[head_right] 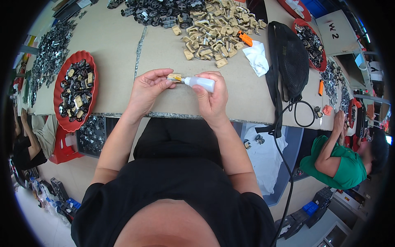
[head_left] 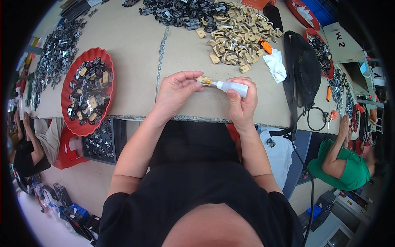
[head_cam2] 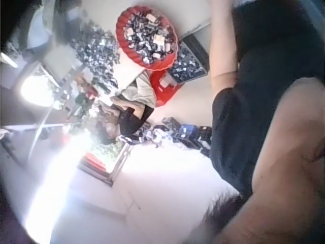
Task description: Gluing and assembling small plastic and electronic components at a workshop table.
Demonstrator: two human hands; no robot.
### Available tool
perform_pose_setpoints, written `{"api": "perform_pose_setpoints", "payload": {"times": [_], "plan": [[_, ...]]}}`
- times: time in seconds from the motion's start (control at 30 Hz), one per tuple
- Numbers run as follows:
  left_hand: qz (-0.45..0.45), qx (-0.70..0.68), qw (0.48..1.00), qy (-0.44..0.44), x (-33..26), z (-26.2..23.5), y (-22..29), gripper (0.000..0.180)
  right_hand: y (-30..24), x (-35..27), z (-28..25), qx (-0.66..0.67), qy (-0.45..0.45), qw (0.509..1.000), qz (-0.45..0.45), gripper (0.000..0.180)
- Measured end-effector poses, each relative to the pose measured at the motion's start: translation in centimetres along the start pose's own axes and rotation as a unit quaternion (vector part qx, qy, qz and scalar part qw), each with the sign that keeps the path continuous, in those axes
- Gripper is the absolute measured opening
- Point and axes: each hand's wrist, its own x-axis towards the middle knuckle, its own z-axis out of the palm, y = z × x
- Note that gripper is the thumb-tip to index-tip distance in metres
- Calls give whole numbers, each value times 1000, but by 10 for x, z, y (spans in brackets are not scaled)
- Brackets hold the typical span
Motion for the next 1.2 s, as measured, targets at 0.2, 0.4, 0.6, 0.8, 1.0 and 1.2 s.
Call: {"api": "perform_pose_setpoints", "payload": {"times": [0.2,0.4,0.6,0.8,1.0,1.2], "plan": [[-2,-5,1000,1,0,0,0,26,-1,1,0,-13,3,1000,-17,25],[-1,4,1000,-2,0,0,-1,26,0,1,0,-20,6,1000,-22,26],[-2,-4,1000,1,-1,1,0,26,1,1,1,-26,5,999,-34,26],[-3,2,1000,-3,-1,0,0,25,0,1,1,-34,13,999,-40,26],[4,4,1000,-3,-1,-1,-1,25,0,1,0,-52,17,997,-51,26],[7,-6,1000,1,0,-1,-1,26,0,1,0,-49,20,998,-46,26]]}}
